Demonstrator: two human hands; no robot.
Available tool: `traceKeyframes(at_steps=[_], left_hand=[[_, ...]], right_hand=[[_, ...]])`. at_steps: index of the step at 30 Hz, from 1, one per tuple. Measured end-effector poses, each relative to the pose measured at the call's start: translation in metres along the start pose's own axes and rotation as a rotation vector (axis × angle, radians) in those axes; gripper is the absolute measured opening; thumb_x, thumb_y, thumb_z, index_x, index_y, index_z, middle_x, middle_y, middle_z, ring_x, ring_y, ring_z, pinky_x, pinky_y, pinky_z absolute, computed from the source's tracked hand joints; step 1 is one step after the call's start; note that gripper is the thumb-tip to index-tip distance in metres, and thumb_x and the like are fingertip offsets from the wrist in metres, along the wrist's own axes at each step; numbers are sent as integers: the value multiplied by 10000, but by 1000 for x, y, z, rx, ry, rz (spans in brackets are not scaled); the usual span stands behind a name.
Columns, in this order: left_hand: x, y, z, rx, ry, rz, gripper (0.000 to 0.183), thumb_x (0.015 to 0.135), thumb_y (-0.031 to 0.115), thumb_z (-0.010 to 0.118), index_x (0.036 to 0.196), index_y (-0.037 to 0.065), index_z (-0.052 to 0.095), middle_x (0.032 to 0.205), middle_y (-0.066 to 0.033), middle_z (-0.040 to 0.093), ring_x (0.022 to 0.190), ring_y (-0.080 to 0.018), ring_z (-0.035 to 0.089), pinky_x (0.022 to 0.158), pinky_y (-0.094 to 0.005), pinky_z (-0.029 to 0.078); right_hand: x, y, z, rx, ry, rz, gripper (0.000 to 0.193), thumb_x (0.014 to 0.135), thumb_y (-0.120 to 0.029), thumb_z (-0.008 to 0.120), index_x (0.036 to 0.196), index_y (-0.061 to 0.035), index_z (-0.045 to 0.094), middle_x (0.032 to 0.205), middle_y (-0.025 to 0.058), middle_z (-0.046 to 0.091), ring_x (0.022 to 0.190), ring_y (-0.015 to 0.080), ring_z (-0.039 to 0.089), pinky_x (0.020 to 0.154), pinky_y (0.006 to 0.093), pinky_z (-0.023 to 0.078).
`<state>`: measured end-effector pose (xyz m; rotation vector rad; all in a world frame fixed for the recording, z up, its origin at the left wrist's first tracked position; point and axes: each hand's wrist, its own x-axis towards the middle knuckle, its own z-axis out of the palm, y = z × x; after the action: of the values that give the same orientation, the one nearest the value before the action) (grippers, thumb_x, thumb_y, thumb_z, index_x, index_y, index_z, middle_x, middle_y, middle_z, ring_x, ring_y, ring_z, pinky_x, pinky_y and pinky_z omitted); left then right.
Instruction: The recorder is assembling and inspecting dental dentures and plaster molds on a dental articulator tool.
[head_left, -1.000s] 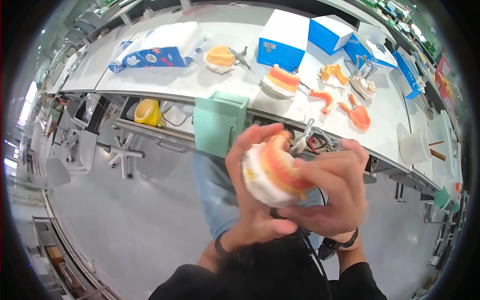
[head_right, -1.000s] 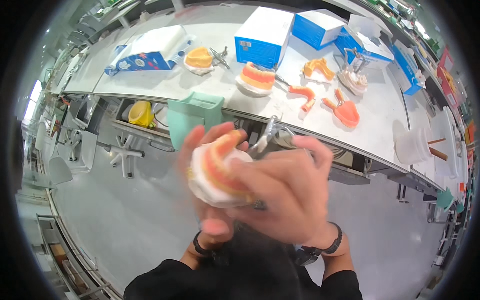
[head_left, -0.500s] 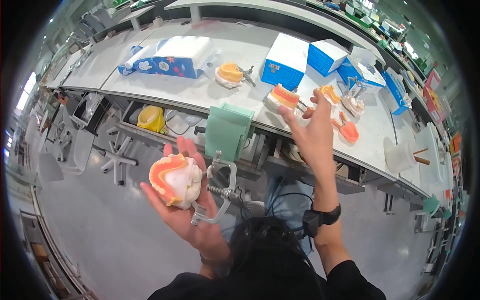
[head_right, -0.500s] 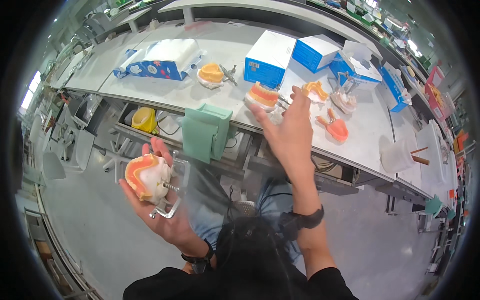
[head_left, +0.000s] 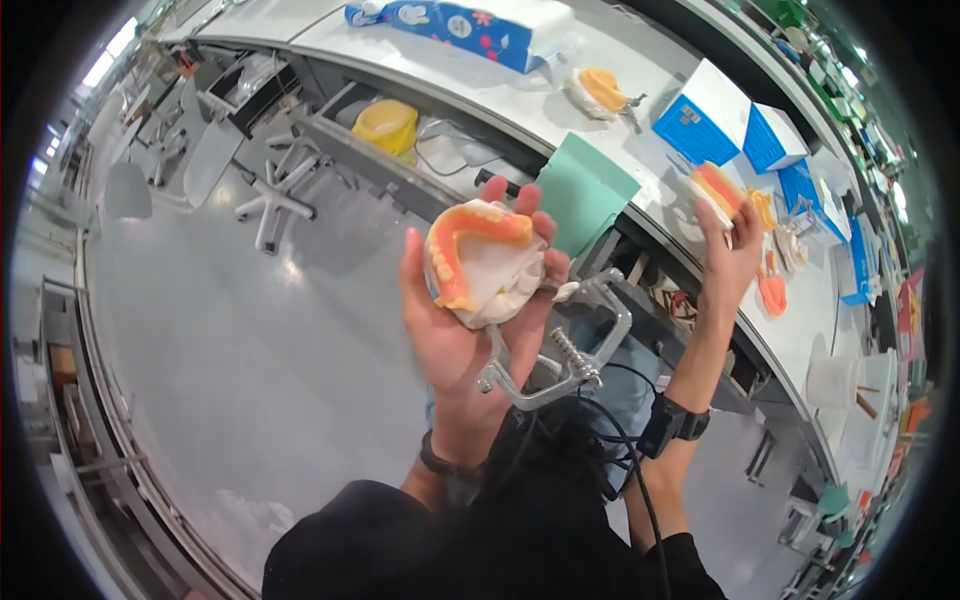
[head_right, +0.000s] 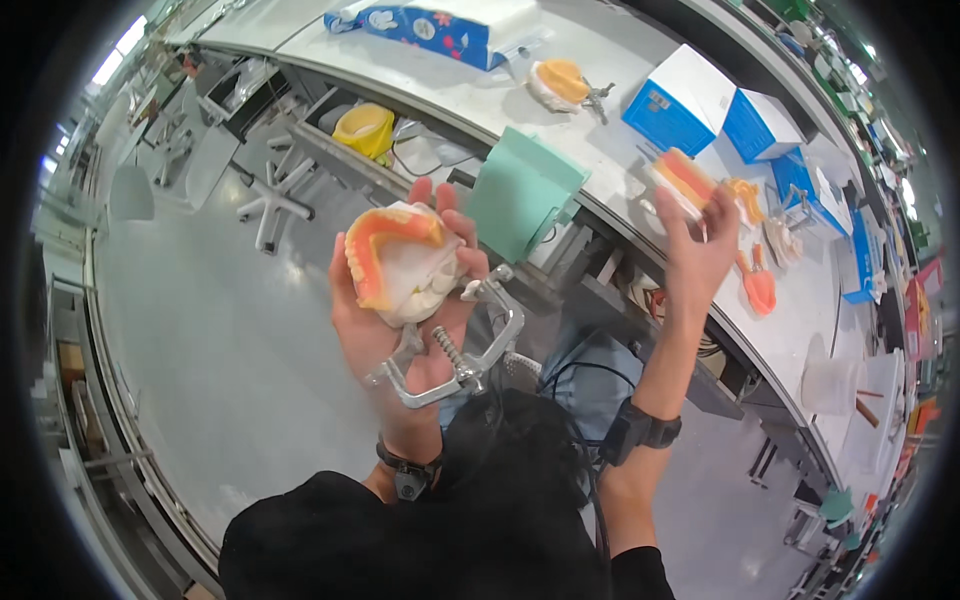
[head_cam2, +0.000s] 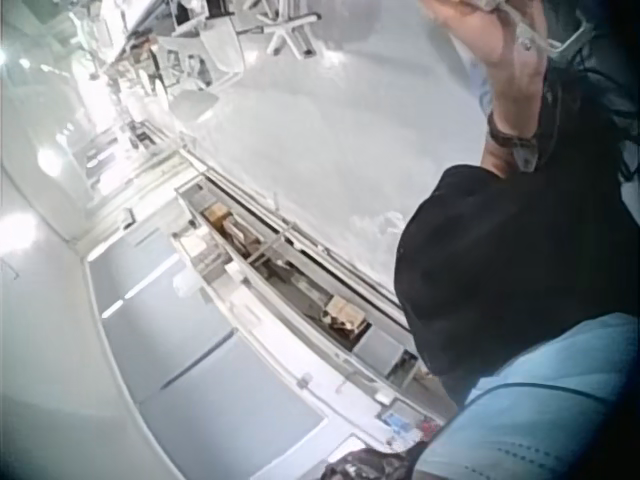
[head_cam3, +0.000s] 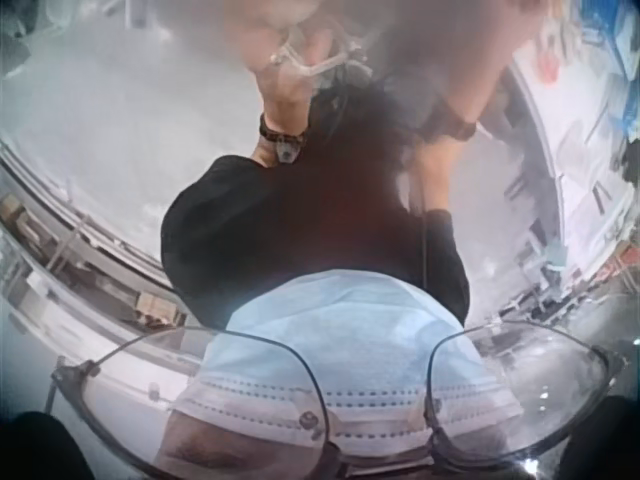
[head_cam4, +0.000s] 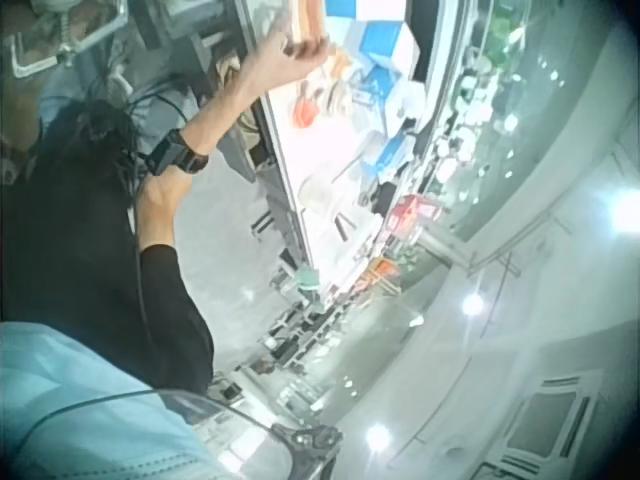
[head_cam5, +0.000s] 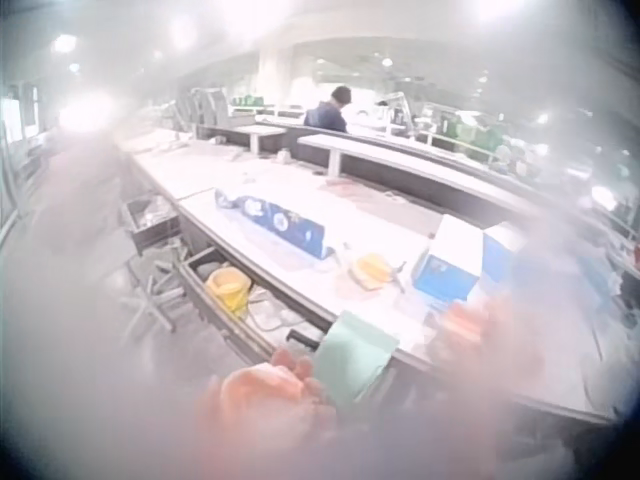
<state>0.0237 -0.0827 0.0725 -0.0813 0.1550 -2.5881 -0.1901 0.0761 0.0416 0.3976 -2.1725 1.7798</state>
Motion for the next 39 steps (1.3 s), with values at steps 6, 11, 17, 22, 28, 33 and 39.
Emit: traceKeyframes(at_steps=[6,11,17,22,28,33,39], left_hand=[[-6,1,-2,-12,35,-15,650,978,513,412,1397,17,403,1347,-182,489,1122,-282,540,943,-427,461],[-2,-11,-7,-34,27,-41,667,972,519,412,1407,13,391,1349,-190,485,1120,-288,539,937,-424,462],[-3,-25,-6,71,-10,53,734,960,562,351,1410,-17,386,1314,-218,497,1032,-310,555,833,-396,469],[-6,-46,-8,768,-258,584,832,926,611,254,1382,-70,401,1223,-305,526,919,-296,592,726,-381,477],[-8,-81,-29,985,-418,691,937,850,687,331,1343,-105,417,1101,-313,587,782,-322,599,643,-353,477],[-8,-78,-25,968,-430,811,915,852,671,361,1328,-106,433,1043,-296,594,770,-331,594,626,-368,471],[-20,-73,-38,1444,-652,676,950,854,721,484,1446,9,269,1230,-293,486,968,-330,572,798,-406,504]], right_hand=[[-27,-18,-48,871,-316,58,796,819,-223,706,1441,61,299,1413,253,413,1313,313,439,1165,462,262],[-56,-53,-73,1450,-283,439,740,829,-230,622,1434,47,298,1465,283,303,1265,365,424,1146,532,255],[-73,-55,-74,1642,-366,730,516,950,-319,500,1319,32,420,1202,155,423,965,251,482,1008,479,377],[-89,-87,-64,1446,-296,587,379,983,-300,475,1205,6,445,1079,141,467,855,222,469,892,420,415],[-110,-84,-52,969,-337,447,526,995,-457,311,1095,13,527,1023,146,517,742,224,490,792,397,420],[-107,-82,-72,1110,-150,384,545,998,-473,271,1125,0,511,1025,134,522,790,254,556,795,424,446],[-112,-66,-61,1047,-131,525,587,986,-512,258,1079,-3,534,1026,140,536,772,259,570,851,454,466]])
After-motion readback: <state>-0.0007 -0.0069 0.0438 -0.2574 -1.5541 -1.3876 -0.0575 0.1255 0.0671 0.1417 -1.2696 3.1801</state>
